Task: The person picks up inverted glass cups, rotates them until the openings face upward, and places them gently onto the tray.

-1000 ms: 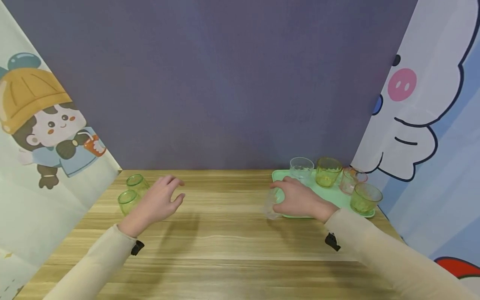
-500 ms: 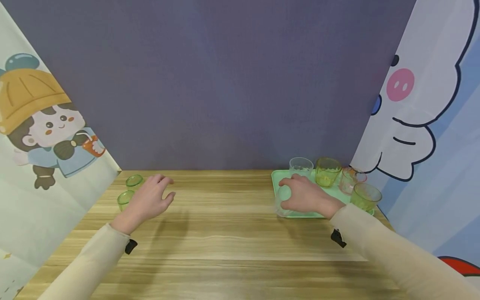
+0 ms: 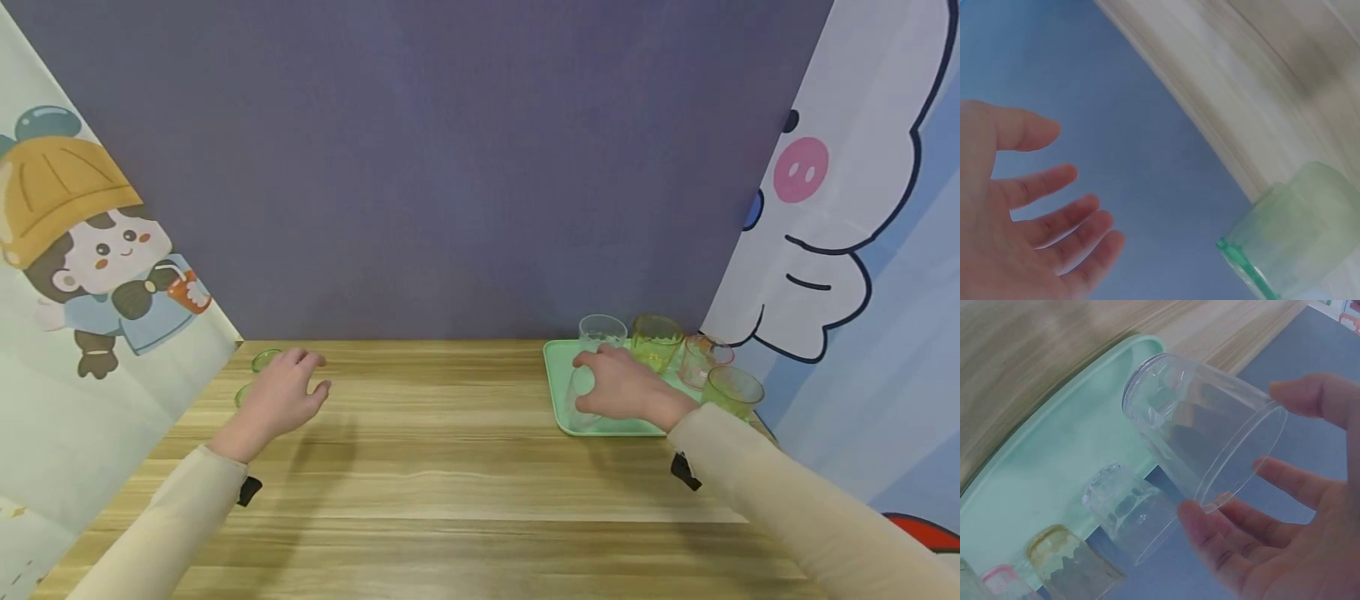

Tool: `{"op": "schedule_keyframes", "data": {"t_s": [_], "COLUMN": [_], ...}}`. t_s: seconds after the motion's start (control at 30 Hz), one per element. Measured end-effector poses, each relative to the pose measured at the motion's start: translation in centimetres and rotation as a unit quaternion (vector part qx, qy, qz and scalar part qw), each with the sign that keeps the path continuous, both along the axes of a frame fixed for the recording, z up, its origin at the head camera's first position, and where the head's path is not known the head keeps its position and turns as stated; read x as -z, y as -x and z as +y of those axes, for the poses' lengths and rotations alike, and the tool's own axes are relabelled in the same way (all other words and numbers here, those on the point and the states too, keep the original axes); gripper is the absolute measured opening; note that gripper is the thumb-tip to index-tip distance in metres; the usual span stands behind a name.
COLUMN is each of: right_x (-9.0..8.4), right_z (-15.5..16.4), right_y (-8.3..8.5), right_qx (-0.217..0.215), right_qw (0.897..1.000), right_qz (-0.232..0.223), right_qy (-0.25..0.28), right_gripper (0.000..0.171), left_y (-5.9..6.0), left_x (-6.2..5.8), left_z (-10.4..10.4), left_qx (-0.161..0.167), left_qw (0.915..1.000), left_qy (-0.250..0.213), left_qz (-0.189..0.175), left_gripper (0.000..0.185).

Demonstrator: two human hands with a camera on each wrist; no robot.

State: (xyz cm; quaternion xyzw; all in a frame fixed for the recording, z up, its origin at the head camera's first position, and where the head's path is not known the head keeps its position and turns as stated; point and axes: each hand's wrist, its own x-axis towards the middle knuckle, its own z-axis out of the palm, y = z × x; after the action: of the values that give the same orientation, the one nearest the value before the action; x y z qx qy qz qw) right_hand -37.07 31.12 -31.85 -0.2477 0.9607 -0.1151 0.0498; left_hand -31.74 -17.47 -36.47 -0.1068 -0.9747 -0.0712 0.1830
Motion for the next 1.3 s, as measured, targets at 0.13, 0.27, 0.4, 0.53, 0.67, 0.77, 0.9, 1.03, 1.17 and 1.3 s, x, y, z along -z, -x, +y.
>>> {"op": "schedule_keyframes", "data": {"t_s": [0.13,0.27,0.4,0.53,0.67,0.77,0.9,1.03,1.17,1.3], "right_x": [0.8,1.0,0.8,0.8,0.8,0.8,0.9,0.8,0.9,1.0], "right_z": [-0.3,0.0,0.2,0.3,0.8,1.2,1.8,2.3,3.0,3.7], "right_y": [-1.8,-2.1,-2.2,-2.2,-2.1,-1.9,-1.3,-0.9,-0.6,-0.3], "right_qx": [0.021,0.028,0.028,0.029,0.031,0.031,0.037,0.044,0.048,0.054], "right_qw": [1.0,1.0,0.999,0.999,0.999,0.999,0.999,0.998,0.998,0.998], "right_qz": [0.0,-0.002,0.001,0.01,0.011,0.008,-0.004,-0.007,0.001,0.008], "right_qy": [-0.005,-0.013,-0.019,-0.029,-0.035,-0.036,-0.039,-0.038,-0.039,-0.038], "right_gripper": [0.062,0.062,0.062,0.062,0.061,0.062,0.063,0.063,0.064,0.064], "left_y": [-0.8,-0.9,-0.7,-0.6,-0.6,-0.6,-0.5,-0.4,-0.3,-0.3], "left_x": [0.3,0.6,0.8,1.0,1.2,1.4,1.7,2.0,2.2,2.3], "left_z": [-1.5,-2.4,-3.1,-3.9,-4.8,-5.4,-6.0,-6.6,-7.1,-7.5], "left_qx": [0.006,0.005,-0.003,-0.02,-0.035,-0.046,-0.063,-0.074,-0.082,-0.089], "left_qw": [0.9999,0.9998,0.9997,0.9996,0.9988,0.9977,0.9958,0.9941,0.992,0.9908], "left_qy": [0.013,0.018,0.021,0.022,0.018,0.016,0.014,0.015,0.015,0.009], "left_qz": [-0.001,0.004,0.009,-0.004,-0.028,-0.046,-0.065,-0.078,-0.095,-0.101], "left_gripper": [0.034,0.034,0.034,0.036,0.039,0.042,0.046,0.048,0.051,0.054]}}
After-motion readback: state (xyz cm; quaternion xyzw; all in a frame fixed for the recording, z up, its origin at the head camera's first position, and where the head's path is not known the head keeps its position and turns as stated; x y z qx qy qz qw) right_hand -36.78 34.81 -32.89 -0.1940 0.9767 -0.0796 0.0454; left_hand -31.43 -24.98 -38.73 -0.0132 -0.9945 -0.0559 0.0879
